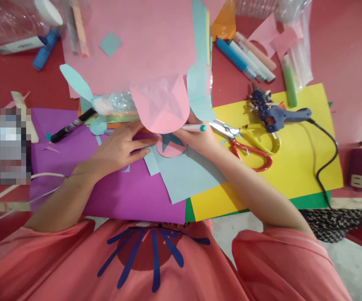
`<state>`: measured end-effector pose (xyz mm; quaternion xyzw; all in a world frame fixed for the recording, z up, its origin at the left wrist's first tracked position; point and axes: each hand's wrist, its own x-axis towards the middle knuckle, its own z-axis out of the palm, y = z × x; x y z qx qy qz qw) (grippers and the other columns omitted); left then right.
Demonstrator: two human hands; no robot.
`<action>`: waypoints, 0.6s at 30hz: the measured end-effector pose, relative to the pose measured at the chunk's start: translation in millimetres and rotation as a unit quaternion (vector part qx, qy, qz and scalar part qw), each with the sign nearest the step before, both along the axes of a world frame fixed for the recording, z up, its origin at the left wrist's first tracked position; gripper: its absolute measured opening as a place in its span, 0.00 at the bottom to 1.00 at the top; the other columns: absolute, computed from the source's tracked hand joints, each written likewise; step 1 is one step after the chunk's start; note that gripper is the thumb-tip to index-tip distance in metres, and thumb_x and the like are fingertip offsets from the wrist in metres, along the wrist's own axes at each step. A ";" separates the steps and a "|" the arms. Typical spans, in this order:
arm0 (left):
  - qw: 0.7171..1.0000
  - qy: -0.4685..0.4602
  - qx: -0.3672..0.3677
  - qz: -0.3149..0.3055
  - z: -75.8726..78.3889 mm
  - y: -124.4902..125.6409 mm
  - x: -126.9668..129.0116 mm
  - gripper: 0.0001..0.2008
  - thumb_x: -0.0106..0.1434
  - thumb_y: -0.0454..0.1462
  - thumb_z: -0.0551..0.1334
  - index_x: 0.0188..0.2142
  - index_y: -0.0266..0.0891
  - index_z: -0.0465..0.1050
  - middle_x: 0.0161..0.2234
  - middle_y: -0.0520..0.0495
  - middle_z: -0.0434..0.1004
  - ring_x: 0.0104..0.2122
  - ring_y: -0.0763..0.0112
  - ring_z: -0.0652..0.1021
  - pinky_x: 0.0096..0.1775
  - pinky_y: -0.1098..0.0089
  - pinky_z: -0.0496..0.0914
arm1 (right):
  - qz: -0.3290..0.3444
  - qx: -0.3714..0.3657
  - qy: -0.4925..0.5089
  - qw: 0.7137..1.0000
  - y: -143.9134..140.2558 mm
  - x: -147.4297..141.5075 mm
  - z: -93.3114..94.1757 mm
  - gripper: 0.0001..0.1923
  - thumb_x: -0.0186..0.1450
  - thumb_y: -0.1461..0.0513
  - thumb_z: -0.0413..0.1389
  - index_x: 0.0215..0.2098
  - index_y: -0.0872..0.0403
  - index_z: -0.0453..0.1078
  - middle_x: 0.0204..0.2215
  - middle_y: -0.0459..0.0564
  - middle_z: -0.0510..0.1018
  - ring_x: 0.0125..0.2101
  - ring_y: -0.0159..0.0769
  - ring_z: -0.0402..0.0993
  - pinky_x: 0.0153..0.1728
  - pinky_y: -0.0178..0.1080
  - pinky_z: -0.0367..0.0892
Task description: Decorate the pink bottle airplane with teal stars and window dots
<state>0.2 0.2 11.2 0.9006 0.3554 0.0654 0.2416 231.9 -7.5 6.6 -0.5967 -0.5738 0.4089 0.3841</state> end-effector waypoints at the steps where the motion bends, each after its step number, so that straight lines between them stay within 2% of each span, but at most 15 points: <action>1: 1.000 0.001 0.002 -0.001 0.0 0.1 0.1 0.15 0.71 0.40 0.56 0.52 0.43 0.77 0.61 0.41 0.65 0.59 0.53 0.69 0.60 0.50 0.66 | 0.005 0.004 -0.001 1.000 0.3 -0.1 0.0 0.19 0.56 0.57 0.61 0.17 0.51 0.55 0.17 0.42 0.65 0.26 0.31 0.65 0.29 0.36 0.66; 5: 1.000 0.000 0.008 -0.006 0.3 0.6 0.7 0.15 0.71 0.39 0.57 0.52 0.44 0.77 0.62 0.41 0.64 0.59 0.52 0.69 0.59 0.50 0.67 | 0.024 -0.012 -0.021 0.999 1.5 0.3 0.8 0.17 0.58 0.60 0.59 0.18 0.51 0.56 0.16 0.41 0.64 0.22 0.28 0.62 0.26 0.36 0.62; 11: 1.000 -0.002 0.003 -0.007 -0.6 1.2 0.0 0.14 0.70 0.39 0.58 0.52 0.44 0.77 0.64 0.40 0.62 0.59 0.50 0.69 0.58 0.49 0.67 | 0.054 -0.055 -0.037 0.996 2.2 4.1 -3.5 0.13 0.55 0.60 0.61 0.20 0.51 0.61 0.18 0.42 0.67 0.22 0.29 0.63 0.23 0.36 0.58; 15: 1.000 -0.002 -0.003 -0.006 -0.3 0.8 -0.5 0.15 0.71 0.39 0.57 0.52 0.44 0.77 0.65 0.40 0.61 0.59 0.50 0.70 0.57 0.49 0.68 | 0.065 -0.044 -0.035 0.996 2.4 3.3 -4.8 0.15 0.55 0.59 0.61 0.18 0.51 0.59 0.16 0.41 0.66 0.21 0.28 0.61 0.22 0.36 0.58; 18: 1.000 0.008 0.001 -0.005 1.0 0.7 -0.6 0.15 0.71 0.40 0.57 0.53 0.44 0.76 0.65 0.41 0.61 0.60 0.50 0.69 0.57 0.50 0.67 | 0.055 -0.015 -0.005 0.998 1.2 4.1 -2.5 0.15 0.56 0.53 0.61 0.21 0.51 0.61 0.18 0.42 0.67 0.21 0.30 0.63 0.23 0.37 0.60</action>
